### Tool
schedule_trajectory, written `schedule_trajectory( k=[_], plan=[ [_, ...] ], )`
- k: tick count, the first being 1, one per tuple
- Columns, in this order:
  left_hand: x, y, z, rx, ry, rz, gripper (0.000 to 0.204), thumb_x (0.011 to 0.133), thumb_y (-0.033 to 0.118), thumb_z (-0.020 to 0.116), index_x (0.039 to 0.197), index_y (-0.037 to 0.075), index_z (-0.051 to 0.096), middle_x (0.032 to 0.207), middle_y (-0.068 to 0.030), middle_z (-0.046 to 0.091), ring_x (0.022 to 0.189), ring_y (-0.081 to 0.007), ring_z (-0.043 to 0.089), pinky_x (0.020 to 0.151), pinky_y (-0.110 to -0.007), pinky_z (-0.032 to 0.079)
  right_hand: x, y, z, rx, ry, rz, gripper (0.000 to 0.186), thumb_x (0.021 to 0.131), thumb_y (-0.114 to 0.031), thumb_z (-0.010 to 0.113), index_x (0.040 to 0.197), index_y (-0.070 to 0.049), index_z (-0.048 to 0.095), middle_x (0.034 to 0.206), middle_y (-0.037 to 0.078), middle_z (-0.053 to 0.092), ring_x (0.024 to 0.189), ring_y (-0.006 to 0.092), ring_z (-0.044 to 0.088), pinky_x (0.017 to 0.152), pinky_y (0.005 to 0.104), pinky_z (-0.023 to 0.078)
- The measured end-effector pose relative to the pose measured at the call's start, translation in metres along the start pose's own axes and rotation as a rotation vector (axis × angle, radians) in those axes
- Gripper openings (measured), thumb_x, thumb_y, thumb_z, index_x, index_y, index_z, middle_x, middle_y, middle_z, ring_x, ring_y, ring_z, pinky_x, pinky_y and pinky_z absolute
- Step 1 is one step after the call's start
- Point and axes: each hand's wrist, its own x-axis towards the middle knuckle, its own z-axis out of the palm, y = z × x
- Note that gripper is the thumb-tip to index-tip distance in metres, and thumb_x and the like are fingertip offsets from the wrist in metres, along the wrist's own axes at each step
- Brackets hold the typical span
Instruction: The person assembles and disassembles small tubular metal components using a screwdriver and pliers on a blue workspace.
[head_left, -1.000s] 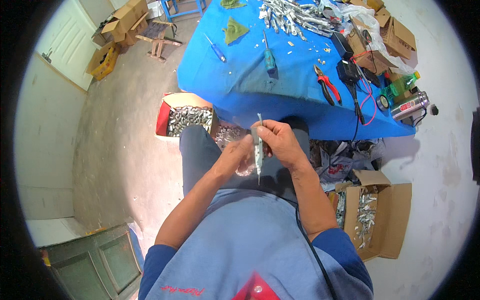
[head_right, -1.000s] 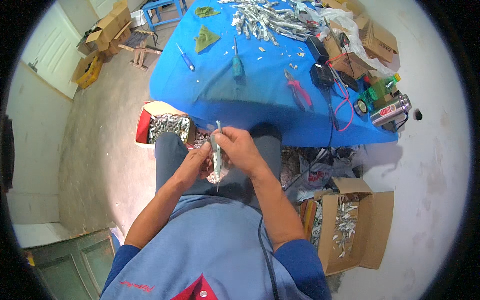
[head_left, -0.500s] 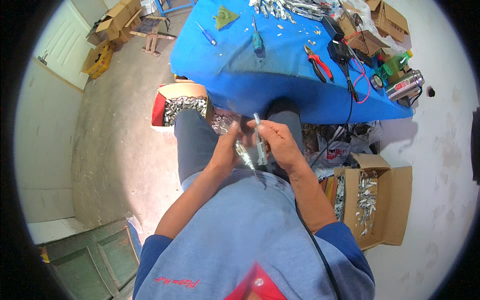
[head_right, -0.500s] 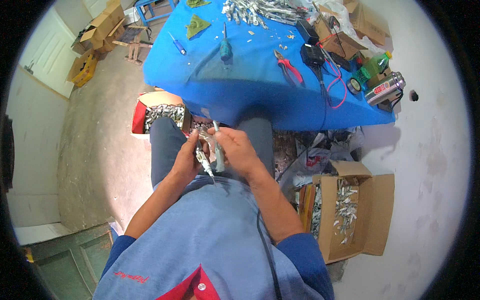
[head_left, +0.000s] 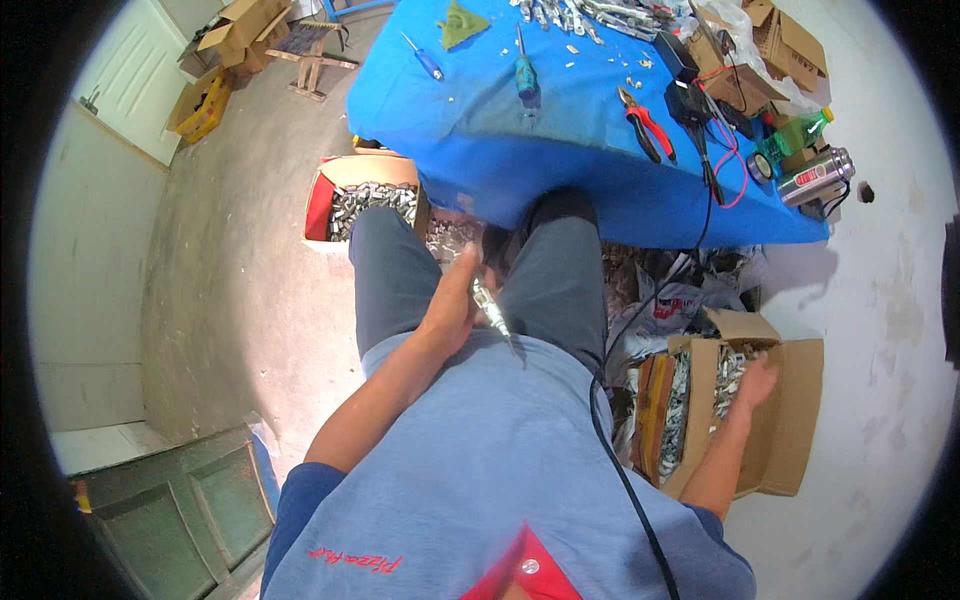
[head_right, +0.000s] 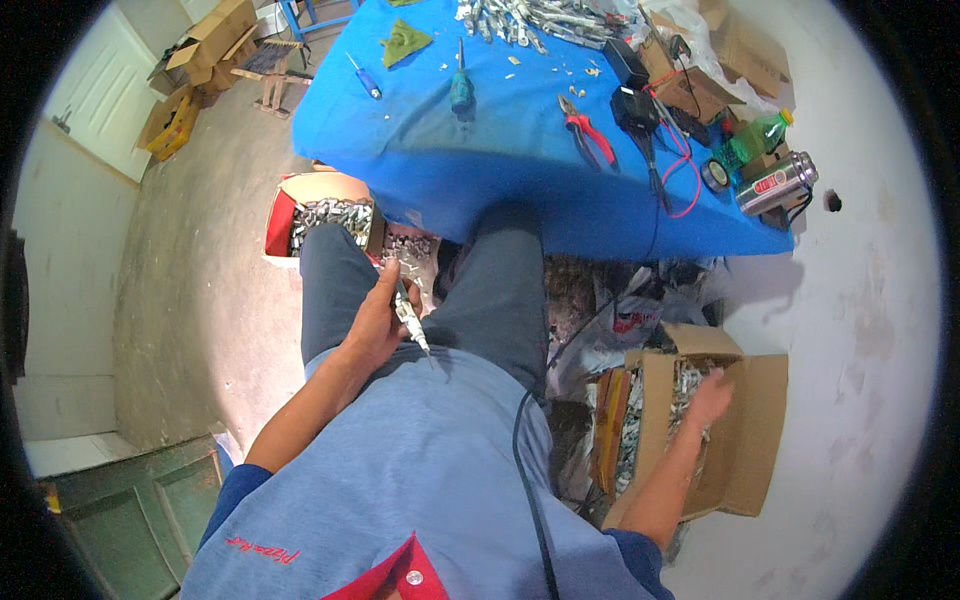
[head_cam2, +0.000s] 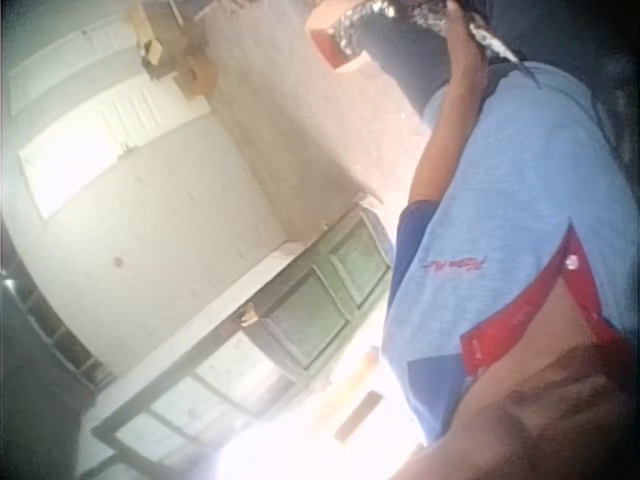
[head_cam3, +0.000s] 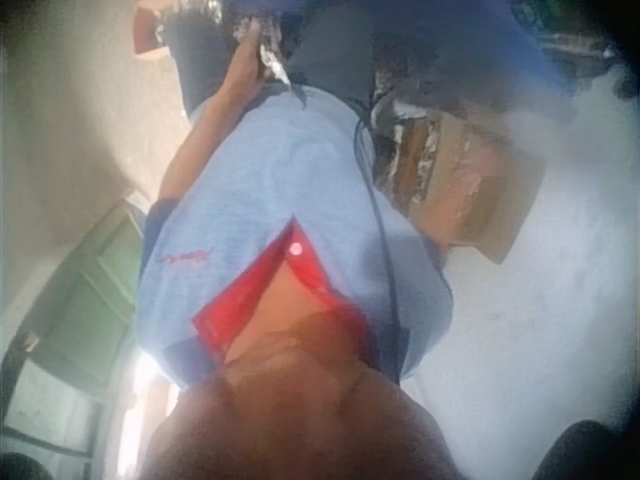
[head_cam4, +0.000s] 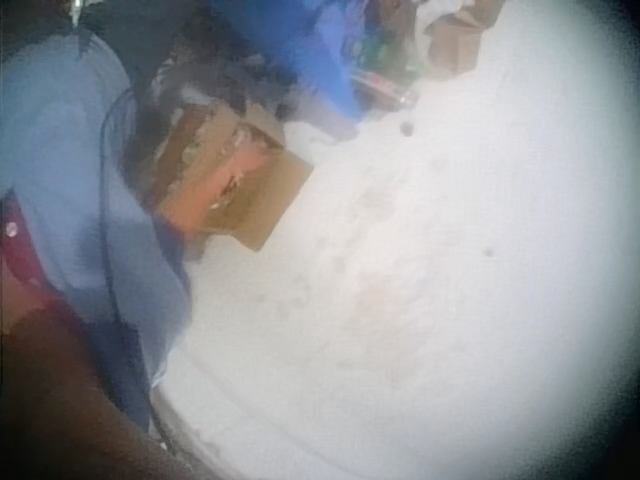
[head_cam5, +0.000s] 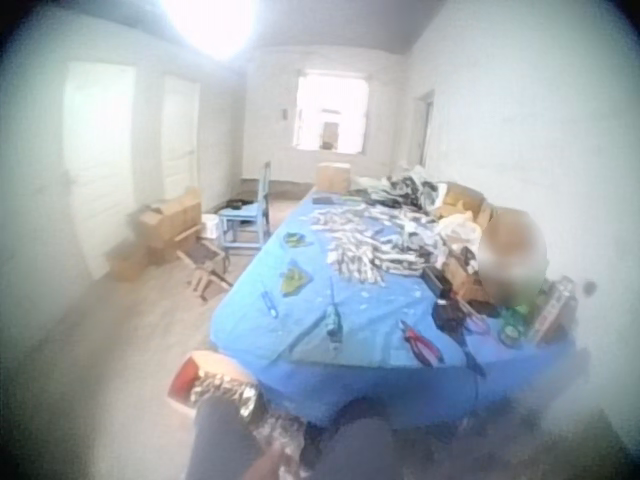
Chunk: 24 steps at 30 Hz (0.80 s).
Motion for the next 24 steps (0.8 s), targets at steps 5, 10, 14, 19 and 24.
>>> schedule_trajectory(
  k=[5,10,14,19,24],
  plan=[
    [0.006,-0.006,0.005,0.04,-0.019,0.025,0.051,0.099,0.057,0.042,0.078,0.012,0.054,0.065,0.0004,0.053,0.056,-0.0096,0.047,0.044,-0.024,0.031,-0.04,-0.151,-0.104,0.662,-0.534,-0.121,0.034,0.098,-0.024,0.056,0.12,0.001,0.061,0.102,0.011,0.069,0.086,0.015,0.064,0.077,0.0287,0.05],
    [0.006,-0.002,0.01,0.22,-0.019,0.025,0.053,0.095,0.06,0.048,0.074,0.013,0.055,0.065,0.0015,0.052,0.052,-0.0082,0.046,0.044,-0.023,0.03,-0.181,-0.317,-0.18,0.986,-1.477,-0.522,0.039,0.092,-0.021,0.064,0.124,-0.001,0.059,0.102,0.006,0.068,0.084,0.0152,0.063,0.072,0.0266,0.051],
    [0.002,-0.003,0.0,0.277,0.039,0.023,0.052,0.093,0.061,0.052,0.079,0.011,0.057,0.064,0.0018,0.05,0.052,-0.0071,0.043,0.044,-0.023,0.028,-0.2,-0.358,-0.204,0.869,-1.44,-0.765,0.028,0.086,-0.021,0.068,0.106,-0.002,0.063,0.081,0.018,0.067,0.073,0.0334,0.065,0.07,0.0397,0.05],
    [-0.002,-0.002,-0.008,0.228,-0.049,-0.038,0.043,0.095,0.05,0.056,0.085,0.008,0.058,0.065,0.0021,0.047,0.052,-0.0066,0.039,0.044,-0.022,0.026,-0.178,-0.361,-0.197,0.848,-1.346,-0.882,0.028,0.093,-0.028,0.05,0.102,-0.005,0.063,0.085,0.023,0.064,0.085,0.0437,0.062,0.074,0.0504,0.047],
    [-0.01,-0.001,-0.019,0.345,-0.216,-0.075,0.038,0.097,0.042,0.055,0.088,0.005,0.057,0.066,0.0026,0.047,0.052,-0.0051,0.037,0.046,-0.021,0.028,-0.146,-0.366,-0.186,0.746,-1.343,-1.094,0.027,0.095,-0.026,0.048,0.106,-0.006,0.063,0.089,0.021,0.066,0.087,0.0428,0.062,0.077,0.0487,0.048]
  ],
)
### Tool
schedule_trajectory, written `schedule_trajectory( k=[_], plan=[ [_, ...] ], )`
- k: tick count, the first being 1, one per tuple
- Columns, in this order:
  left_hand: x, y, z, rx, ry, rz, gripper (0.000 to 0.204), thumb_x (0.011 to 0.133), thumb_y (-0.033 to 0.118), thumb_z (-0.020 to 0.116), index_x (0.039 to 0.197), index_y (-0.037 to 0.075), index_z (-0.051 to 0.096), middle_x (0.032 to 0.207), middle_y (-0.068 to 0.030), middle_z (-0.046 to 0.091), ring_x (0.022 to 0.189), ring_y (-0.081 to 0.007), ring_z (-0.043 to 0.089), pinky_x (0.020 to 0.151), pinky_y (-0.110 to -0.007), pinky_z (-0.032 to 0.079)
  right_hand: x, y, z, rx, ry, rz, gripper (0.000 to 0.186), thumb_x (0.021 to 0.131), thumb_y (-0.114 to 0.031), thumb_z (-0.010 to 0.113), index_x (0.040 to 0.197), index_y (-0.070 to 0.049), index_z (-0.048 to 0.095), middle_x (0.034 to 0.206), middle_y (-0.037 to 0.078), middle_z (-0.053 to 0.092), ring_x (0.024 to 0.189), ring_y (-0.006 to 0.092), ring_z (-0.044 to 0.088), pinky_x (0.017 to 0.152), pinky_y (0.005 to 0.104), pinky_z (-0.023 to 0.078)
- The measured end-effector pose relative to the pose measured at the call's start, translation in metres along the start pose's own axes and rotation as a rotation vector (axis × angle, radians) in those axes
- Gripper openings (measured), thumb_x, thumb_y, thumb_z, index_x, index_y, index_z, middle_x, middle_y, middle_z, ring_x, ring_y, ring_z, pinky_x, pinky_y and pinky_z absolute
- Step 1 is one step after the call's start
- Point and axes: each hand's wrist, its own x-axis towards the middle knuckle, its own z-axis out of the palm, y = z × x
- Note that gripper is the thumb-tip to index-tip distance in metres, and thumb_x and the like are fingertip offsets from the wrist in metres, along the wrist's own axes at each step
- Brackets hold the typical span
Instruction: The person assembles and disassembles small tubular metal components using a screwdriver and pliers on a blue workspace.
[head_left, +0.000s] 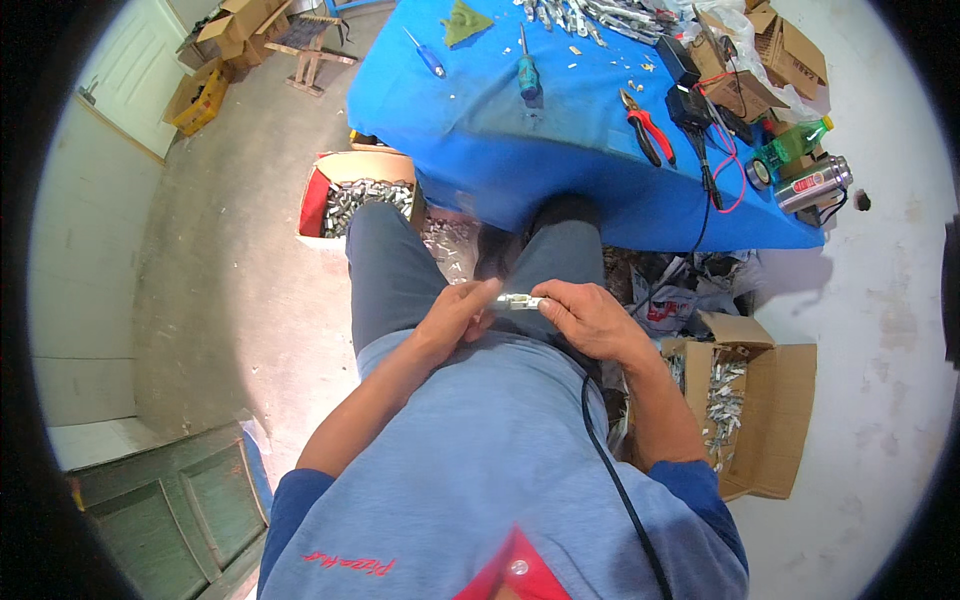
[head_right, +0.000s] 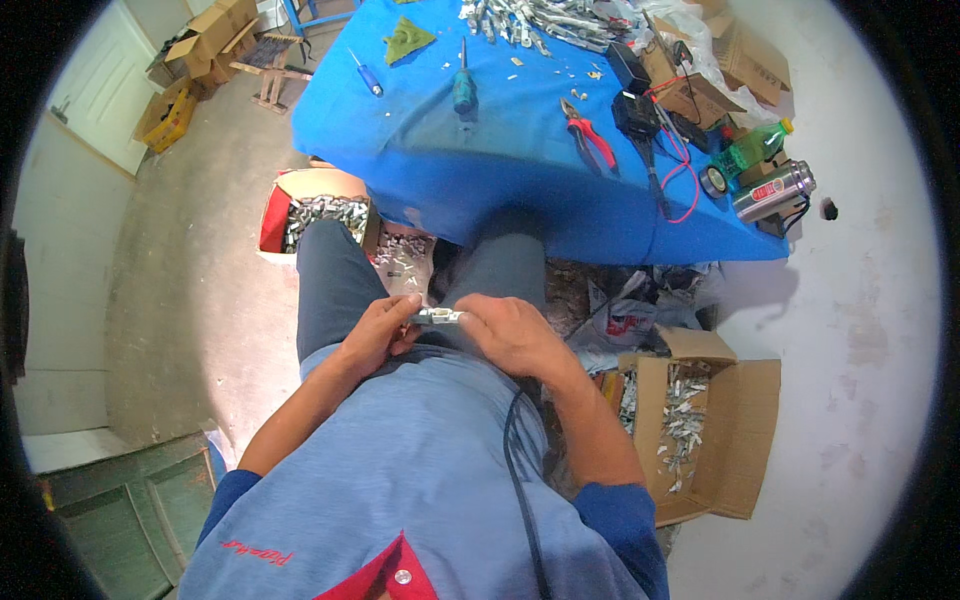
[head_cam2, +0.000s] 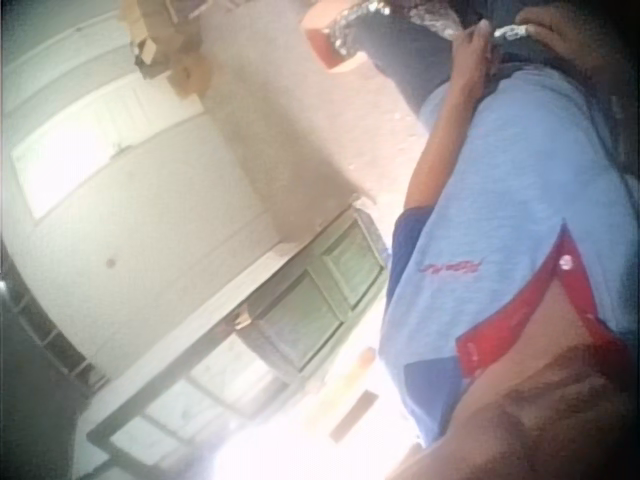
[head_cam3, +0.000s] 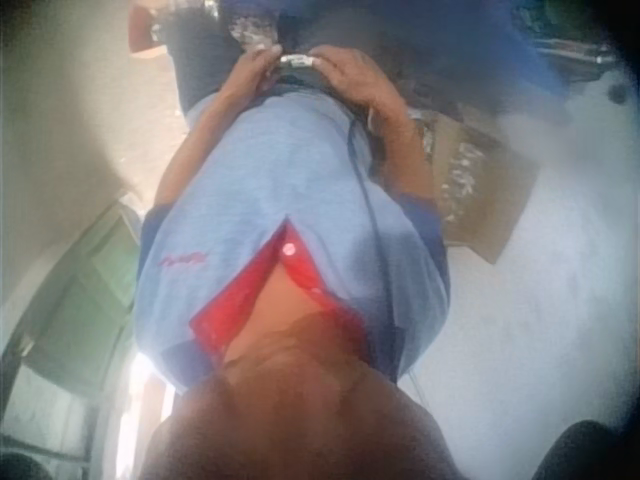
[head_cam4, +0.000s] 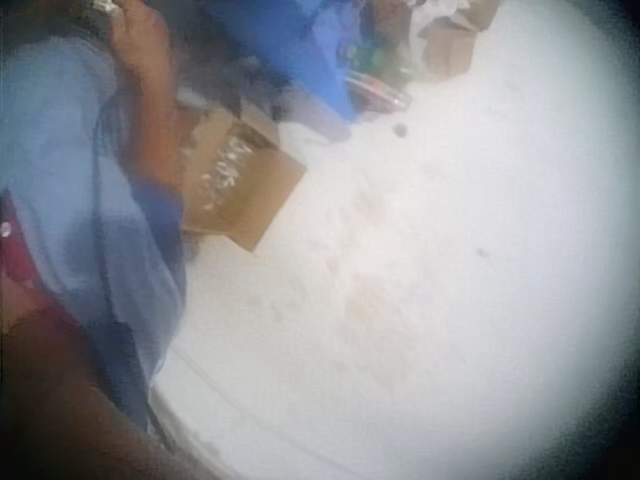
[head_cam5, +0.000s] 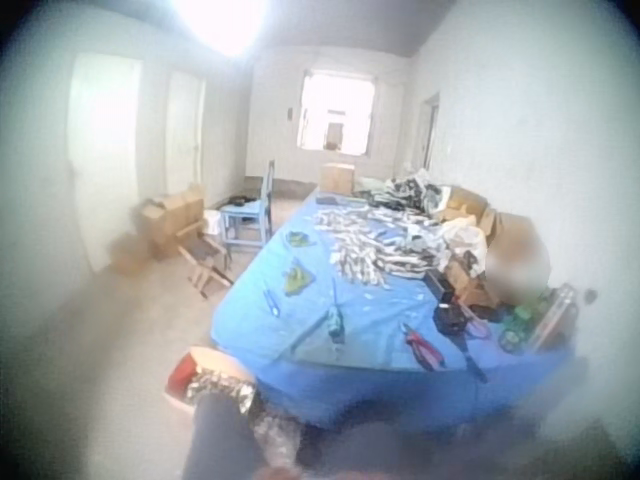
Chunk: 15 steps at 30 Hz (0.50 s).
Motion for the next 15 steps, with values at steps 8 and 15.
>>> schedule_trajectory(
  k=[8,15],
  plan=[
    [-0.006,-0.001,0.007,0.195,-0.115,0.027,0.037,0.095,0.038,0.063,0.095,0.002,0.058,0.066,0.003,0.05,0.051,-0.0029,0.04,0.045,-0.02,0.03,0.018,0.004,-0.017,-0.172,-0.116,-0.084,0.024,0.094,-0.026,0.051,0.098,-0.005,0.064,0.086,0.019,0.065,0.085,0.0401,0.062,0.074,0.0479,0.048],
    [-0.005,-0.007,0.004,0.361,-0.138,-0.006,0.042,0.092,0.04,0.067,0.098,-0.001,0.061,0.067,0.0023,0.052,0.057,-0.0044,0.043,0.05,-0.023,0.033,0.016,0.019,-0.005,-0.454,-0.149,-0.299,0.018,0.09,-0.023,0.06,0.088,-0.005,0.059,0.079,0.015,0.06,0.079,0.037,0.061,0.069,0.0471,0.046]
  ],
)
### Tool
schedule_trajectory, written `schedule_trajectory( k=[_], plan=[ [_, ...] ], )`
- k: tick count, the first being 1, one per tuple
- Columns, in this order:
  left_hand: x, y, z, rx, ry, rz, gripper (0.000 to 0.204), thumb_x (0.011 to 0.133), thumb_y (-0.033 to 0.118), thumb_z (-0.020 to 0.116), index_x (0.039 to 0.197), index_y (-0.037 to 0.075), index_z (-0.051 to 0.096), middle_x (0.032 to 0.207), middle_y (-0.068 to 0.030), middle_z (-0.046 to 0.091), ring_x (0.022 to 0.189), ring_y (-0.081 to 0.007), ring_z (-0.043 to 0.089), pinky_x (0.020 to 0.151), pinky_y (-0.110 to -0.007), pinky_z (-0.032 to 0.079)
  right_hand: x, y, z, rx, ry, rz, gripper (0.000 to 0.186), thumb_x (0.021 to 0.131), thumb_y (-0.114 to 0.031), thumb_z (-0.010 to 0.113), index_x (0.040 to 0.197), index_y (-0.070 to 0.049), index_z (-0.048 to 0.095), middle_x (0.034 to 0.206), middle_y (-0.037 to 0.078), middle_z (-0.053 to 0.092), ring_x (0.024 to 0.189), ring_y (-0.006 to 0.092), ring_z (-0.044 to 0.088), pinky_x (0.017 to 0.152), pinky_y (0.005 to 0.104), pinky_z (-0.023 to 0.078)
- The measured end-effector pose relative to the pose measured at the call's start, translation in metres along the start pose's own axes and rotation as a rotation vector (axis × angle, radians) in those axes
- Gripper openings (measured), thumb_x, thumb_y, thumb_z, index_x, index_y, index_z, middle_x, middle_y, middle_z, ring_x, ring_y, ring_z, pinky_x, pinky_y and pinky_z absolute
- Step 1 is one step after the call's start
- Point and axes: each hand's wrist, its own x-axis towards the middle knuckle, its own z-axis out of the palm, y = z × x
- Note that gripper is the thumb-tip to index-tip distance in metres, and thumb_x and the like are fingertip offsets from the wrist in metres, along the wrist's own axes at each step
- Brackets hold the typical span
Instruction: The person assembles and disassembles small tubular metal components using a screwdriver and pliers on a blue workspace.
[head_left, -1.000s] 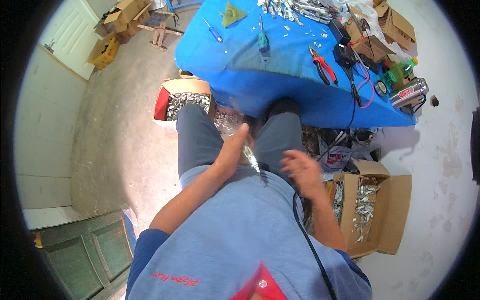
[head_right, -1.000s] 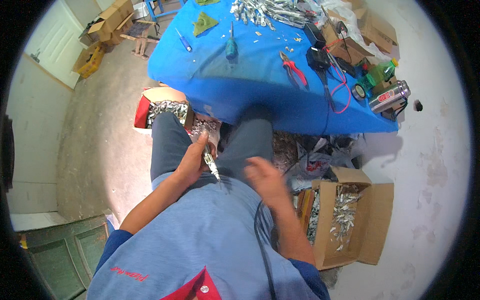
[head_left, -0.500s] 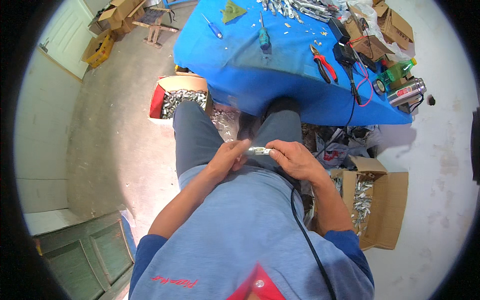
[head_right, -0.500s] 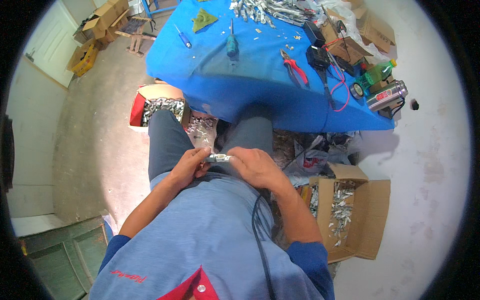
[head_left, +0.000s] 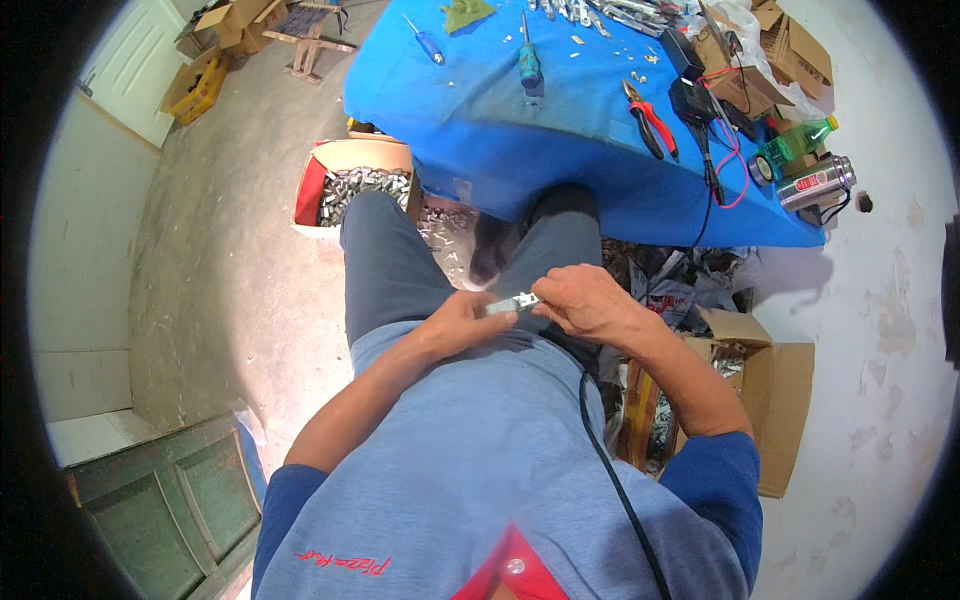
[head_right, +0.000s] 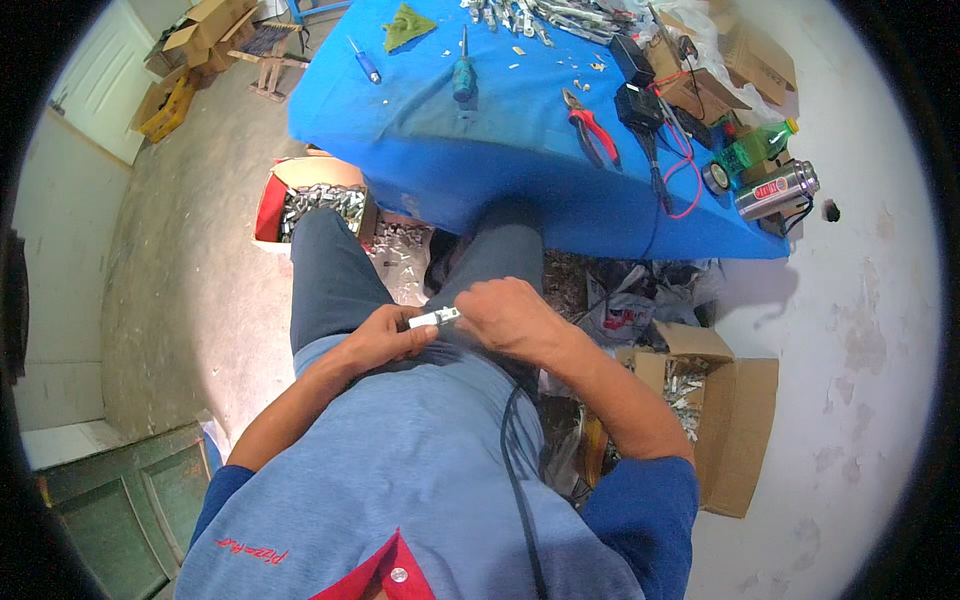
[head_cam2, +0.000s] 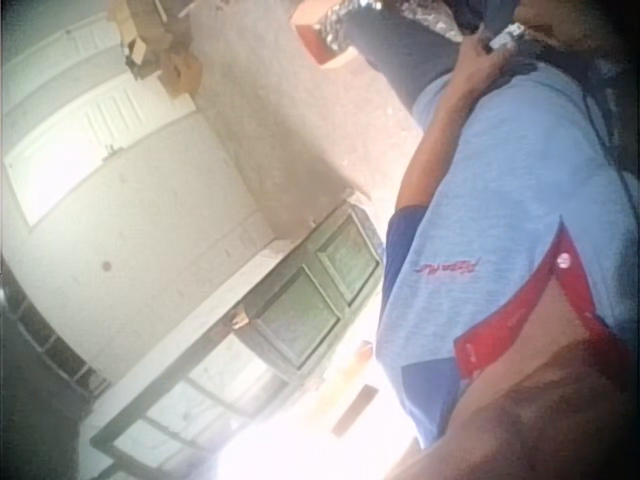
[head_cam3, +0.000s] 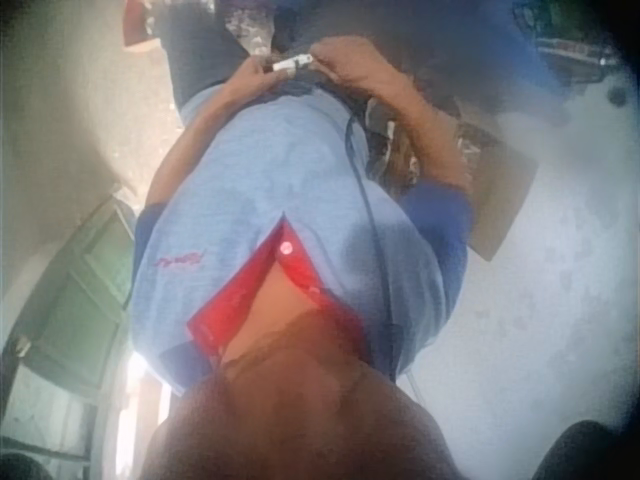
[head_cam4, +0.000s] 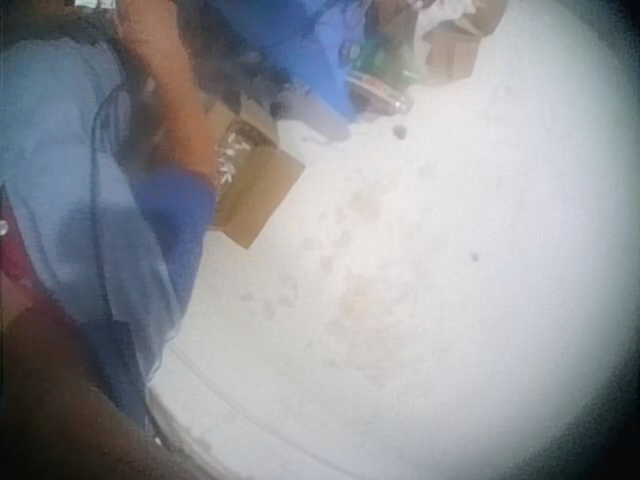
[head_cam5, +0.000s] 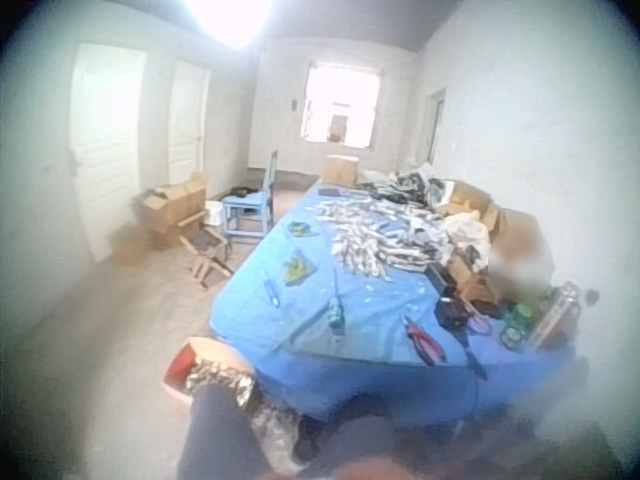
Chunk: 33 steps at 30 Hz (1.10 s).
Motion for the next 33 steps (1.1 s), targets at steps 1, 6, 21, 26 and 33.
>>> schedule_trajectory(
  k=[1,6,21,26,33],
  plan=[
    [0.001,0.0,0.001,0.067,-0.025,0.019,0.042,0.092,0.04,0.067,0.097,-0.001,0.062,0.068,0.0018,0.053,0.06,-0.0052,0.044,0.052,-0.024,0.034,0.0,0.001,0.002,-0.036,0.023,-0.039,0.017,0.089,-0.023,0.061,0.088,-0.006,0.058,0.079,0.014,0.059,0.078,0.0355,0.06,0.068,0.0464,0.045],
    [0.005,0.005,0.002,0.268,-0.074,0.086,0.044,0.093,0.04,0.064,0.1,-0.004,0.064,0.073,-0.0018,0.057,0.069,-0.0088,0.049,0.059,-0.027,0.039,0.005,-0.01,0.001,-0.083,-0.01,-0.082,0.016,0.09,-0.023,0.059,0.09,-0.007,0.058,0.078,0.013,0.059,0.078,0.0346,0.06,0.07,0.0453,0.045],
    [0.006,0.0,-0.004,0.39,0.232,0.137,0.043,0.094,0.035,0.062,0.103,-0.006,0.064,0.079,-0.0151,0.066,0.073,-0.0189,0.059,0.067,-0.038,0.047,0.025,0.008,0.061,-0.014,0.217,-0.012,0.016,0.092,-0.023,0.057,0.091,-0.007,0.059,0.077,0.013,0.06,0.077,0.0342,0.06,0.067,0.0442,0.044],
    [0.013,-0.02,-0.012,0.38,0.247,0.137,0.04,0.094,0.033,0.06,0.101,-0.006,0.063,0.081,-0.018,0.067,0.073,-0.0233,0.062,0.068,-0.04,0.048,0.038,0.012,0.075,0.059,0.209,0.023,0.019,0.091,-0.022,0.056,0.083,-0.005,0.059,0.078,0.016,0.063,0.078,0.0372,0.062,0.069,0.0486,0.046],
    [0.035,-0.043,-0.024,0.48,0.357,0.047,0.037,0.091,0.029,0.059,0.1,-0.006,0.064,0.084,-0.0231,0.067,0.077,-0.0306,0.065,0.07,-0.042,0.049,0.054,0.028,0.106,0.164,0.267,0.119,0.024,0.094,-0.026,0.053,0.085,-0.005,0.06,0.083,0.018,0.064,0.081,0.0407,0.061,0.071,0.0506,0.046]
  ],
)
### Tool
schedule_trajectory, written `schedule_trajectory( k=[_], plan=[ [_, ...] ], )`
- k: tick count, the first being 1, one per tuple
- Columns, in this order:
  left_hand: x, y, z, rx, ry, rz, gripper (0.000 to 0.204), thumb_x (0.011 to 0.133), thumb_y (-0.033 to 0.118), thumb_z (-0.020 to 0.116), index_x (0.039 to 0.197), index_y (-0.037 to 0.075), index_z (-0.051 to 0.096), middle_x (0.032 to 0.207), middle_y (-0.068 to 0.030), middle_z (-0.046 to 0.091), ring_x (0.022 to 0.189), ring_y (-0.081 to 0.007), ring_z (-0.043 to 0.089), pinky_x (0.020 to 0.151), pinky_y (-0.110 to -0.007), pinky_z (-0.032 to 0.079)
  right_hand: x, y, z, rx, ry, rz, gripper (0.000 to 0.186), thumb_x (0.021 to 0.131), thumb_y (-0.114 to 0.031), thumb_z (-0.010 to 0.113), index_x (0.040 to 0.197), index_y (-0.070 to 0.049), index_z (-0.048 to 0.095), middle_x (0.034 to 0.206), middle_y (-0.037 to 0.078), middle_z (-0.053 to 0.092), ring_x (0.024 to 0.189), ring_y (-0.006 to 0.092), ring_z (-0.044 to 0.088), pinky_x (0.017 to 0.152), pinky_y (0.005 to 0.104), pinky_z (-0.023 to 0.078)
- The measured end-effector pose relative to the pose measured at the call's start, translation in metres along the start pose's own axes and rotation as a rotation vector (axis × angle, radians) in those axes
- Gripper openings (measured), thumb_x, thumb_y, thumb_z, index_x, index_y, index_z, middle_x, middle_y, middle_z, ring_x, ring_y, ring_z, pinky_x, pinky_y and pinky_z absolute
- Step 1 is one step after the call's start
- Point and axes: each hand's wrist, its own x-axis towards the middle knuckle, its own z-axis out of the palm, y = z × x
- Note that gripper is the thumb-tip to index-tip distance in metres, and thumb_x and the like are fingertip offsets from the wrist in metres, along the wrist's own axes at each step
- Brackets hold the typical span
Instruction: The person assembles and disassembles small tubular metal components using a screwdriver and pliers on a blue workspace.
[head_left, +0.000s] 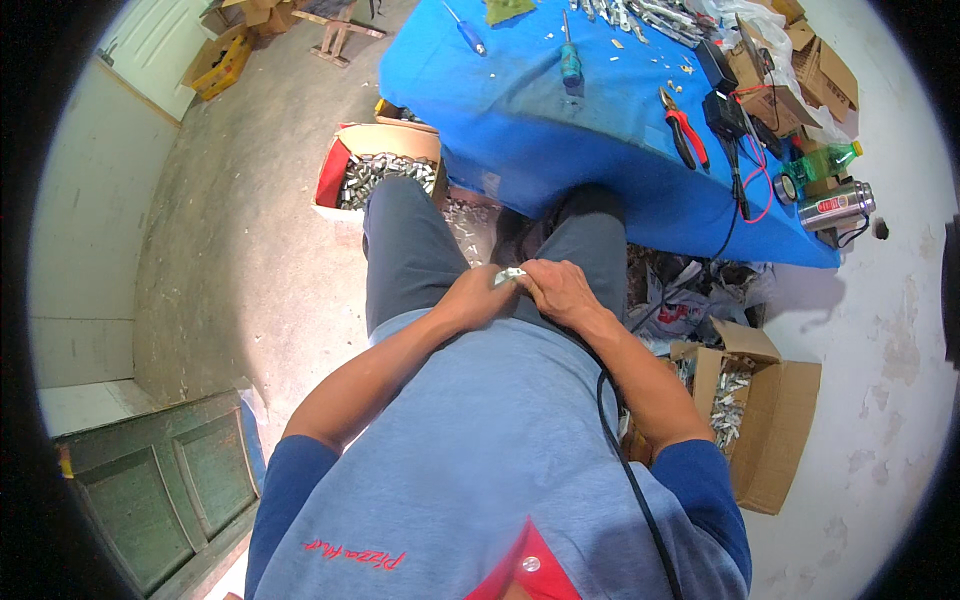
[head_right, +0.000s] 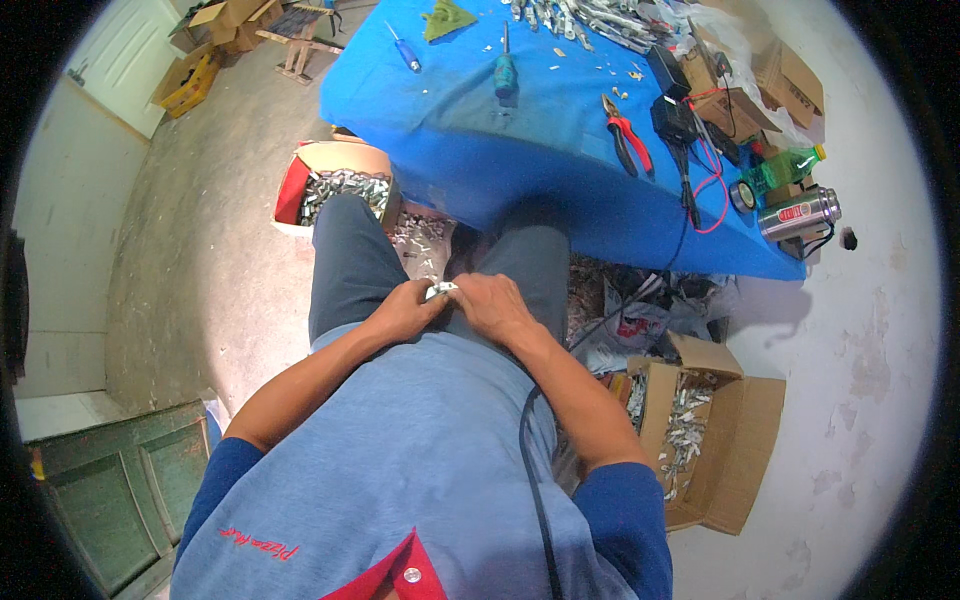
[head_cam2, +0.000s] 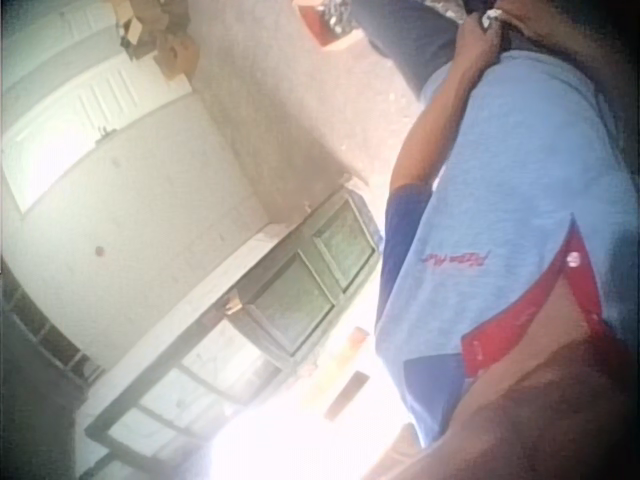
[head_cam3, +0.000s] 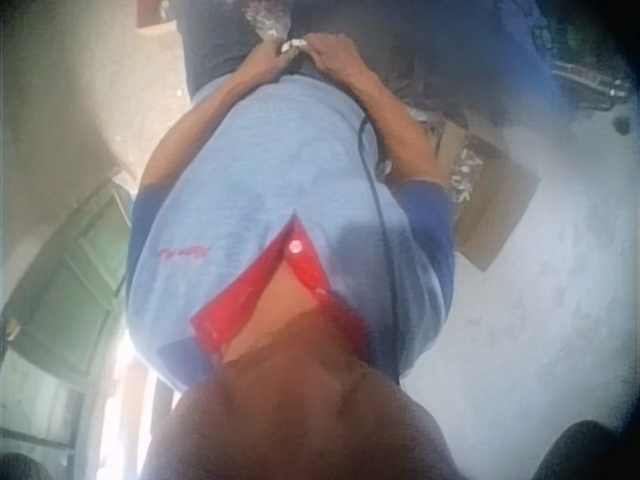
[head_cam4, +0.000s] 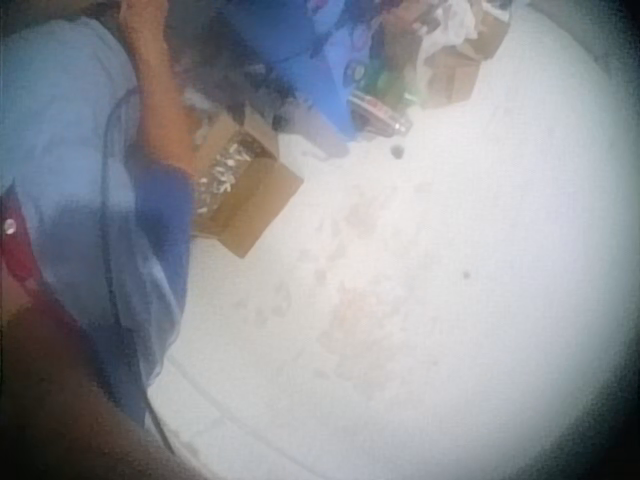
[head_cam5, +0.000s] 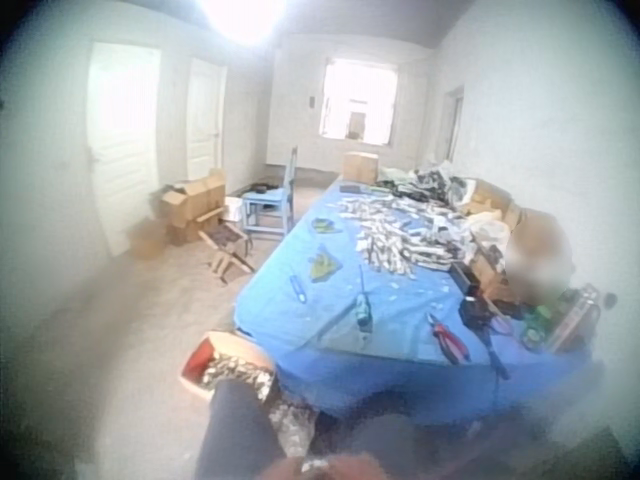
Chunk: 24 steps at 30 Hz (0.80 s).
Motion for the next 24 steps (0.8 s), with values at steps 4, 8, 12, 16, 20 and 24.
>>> schedule_trajectory(
  k=[4,8,12,16,20,24],
  plan=[
    [0.01,-0.013,0.005,0.028,0.038,0.007,0.039,0.091,0.031,0.059,0.1,-0.007,0.064,0.086,-0.026,0.067,0.08,-0.0357,0.066,0.072,-0.044,0.049,0.003,0.007,0.008,0.073,-0.017,0.086,0.027,0.095,-0.029,0.051,0.087,-0.005,0.06,0.085,0.019,0.065,0.085,0.0411,0.062,0.073,0.051,0.047],
    [0.013,-0.007,0.0,0.107,0.033,0.001,0.041,0.091,0.032,0.057,0.1,-0.008,0.064,0.087,-0.029,0.066,0.082,-0.0415,0.066,0.075,-0.047,0.049,0.005,0.004,0.01,0.084,-0.034,0.183,0.029,0.095,-0.032,0.049,0.09,-0.007,0.063,0.089,0.02,0.066,0.087,0.0413,0.062,0.074,0.0516,0.047],
    [0.017,-0.013,0.005,0.166,0.087,0.001,0.042,0.092,0.033,0.057,0.094,-0.008,0.063,0.087,-0.0314,0.065,0.084,-0.0461,0.064,0.075,-0.05,0.049,0.011,-0.002,0.008,0.096,-0.063,0.294,0.031,0.094,-0.034,0.05,0.091,-0.008,0.065,0.091,0.021,0.067,0.089,0.0415,0.062,0.076,0.0517,0.047],
    [0.019,-0.013,0.011,0.228,0.141,-0.017,0.042,0.092,0.033,0.056,0.089,-0.009,0.063,0.086,-0.0332,0.064,0.083,-0.0479,0.063,0.074,-0.052,0.049,0.013,-0.002,0.018,0.051,-0.037,0.343,0.034,0.093,-0.035,0.05,0.087,-0.006,0.066,0.088,0.022,0.067,0.087,0.0426,0.063,0.076,0.0524,0.048],
    [0.023,-0.019,0.018,0.273,0.202,-0.069,0.047,0.091,0.035,0.055,0.083,-0.009,0.065,0.085,-0.0329,0.064,0.08,-0.0488,0.064,0.073,-0.054,0.051,0.022,-0.014,0.028,-0.058,0.0,0.454,0.036,0.092,-0.034,0.05,0.081,-0.004,0.067,0.085,0.024,0.067,0.086,0.0434,0.064,0.074,0.053,0.048],
    [0.025,-0.019,0.02,0.318,0.266,-0.087,0.043,0.091,0.034,0.056,0.084,-0.007,0.065,0.082,-0.0307,0.065,0.078,-0.0471,0.065,0.072,-0.053,0.051,0.029,-0.027,0.035,-0.037,0.054,0.609,0.035,0.091,-0.034,0.052,0.081,-0.006,0.07,0.087,0.024,0.067,0.087,0.0418,0.064,0.076,0.0513,0.049]
  ],
)
